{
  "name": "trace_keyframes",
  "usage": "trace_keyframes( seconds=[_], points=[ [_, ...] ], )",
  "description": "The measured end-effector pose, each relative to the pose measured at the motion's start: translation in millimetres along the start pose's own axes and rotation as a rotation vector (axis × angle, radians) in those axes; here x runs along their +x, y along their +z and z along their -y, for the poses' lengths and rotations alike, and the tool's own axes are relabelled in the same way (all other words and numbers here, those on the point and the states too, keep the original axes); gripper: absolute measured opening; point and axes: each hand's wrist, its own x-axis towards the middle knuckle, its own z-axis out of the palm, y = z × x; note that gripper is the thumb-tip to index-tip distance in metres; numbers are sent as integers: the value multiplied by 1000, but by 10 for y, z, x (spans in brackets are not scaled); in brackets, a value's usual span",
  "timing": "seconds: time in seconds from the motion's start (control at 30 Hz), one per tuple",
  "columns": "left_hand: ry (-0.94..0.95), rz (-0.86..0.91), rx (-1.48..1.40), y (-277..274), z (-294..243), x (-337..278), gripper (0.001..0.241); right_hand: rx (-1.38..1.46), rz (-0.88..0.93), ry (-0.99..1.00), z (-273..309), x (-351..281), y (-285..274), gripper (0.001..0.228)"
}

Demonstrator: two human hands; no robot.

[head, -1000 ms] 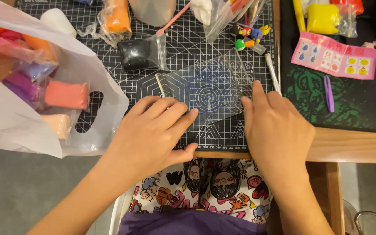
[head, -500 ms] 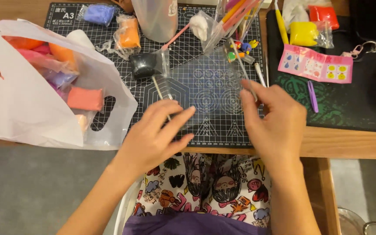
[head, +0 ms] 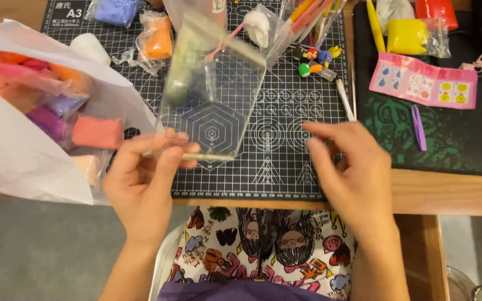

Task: The person holds a transparent acrylic sheet over a cutting mat and uses a craft knife to cut along a grid pattern. They rotate the sheet to cut different sections and occasionally lift it to inspect the progress.

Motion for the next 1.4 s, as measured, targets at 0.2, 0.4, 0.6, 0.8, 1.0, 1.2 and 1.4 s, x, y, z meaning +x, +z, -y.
trace_keyframes(
  seconds=[0.2, 0.4, 0.6, 0.8, 1.0, 1.2, 1.4],
  points=[
    [-227, 23, 38, -30, -6, 65, 11, -150, -49, -113, -103, -16, 162, 21],
    [-244, 73, 538, -76, -79, 93, 28, -246, -220, -145, -145, -60, 189, 17],
    [-334, 151, 740, -56, -112, 177, 52, -432, -233, 22, -457, -4, 60, 39],
    [70, 172, 965, 0, -7, 111, 37, -453, -76, 72, -456, 74, -1, 39],
    [310, 23, 1006, 101, -32, 2, 34, -475, -90, 68, -493, -92, -83, 35],
    [456, 169, 852, 367, -135, -79, 35, -442, -79, 150, -536, -110, -123, 36],
    [443, 524, 934, 573, -110, 161, 33, -471, -3, 214, -421, -18, -192, 47]
  ],
)
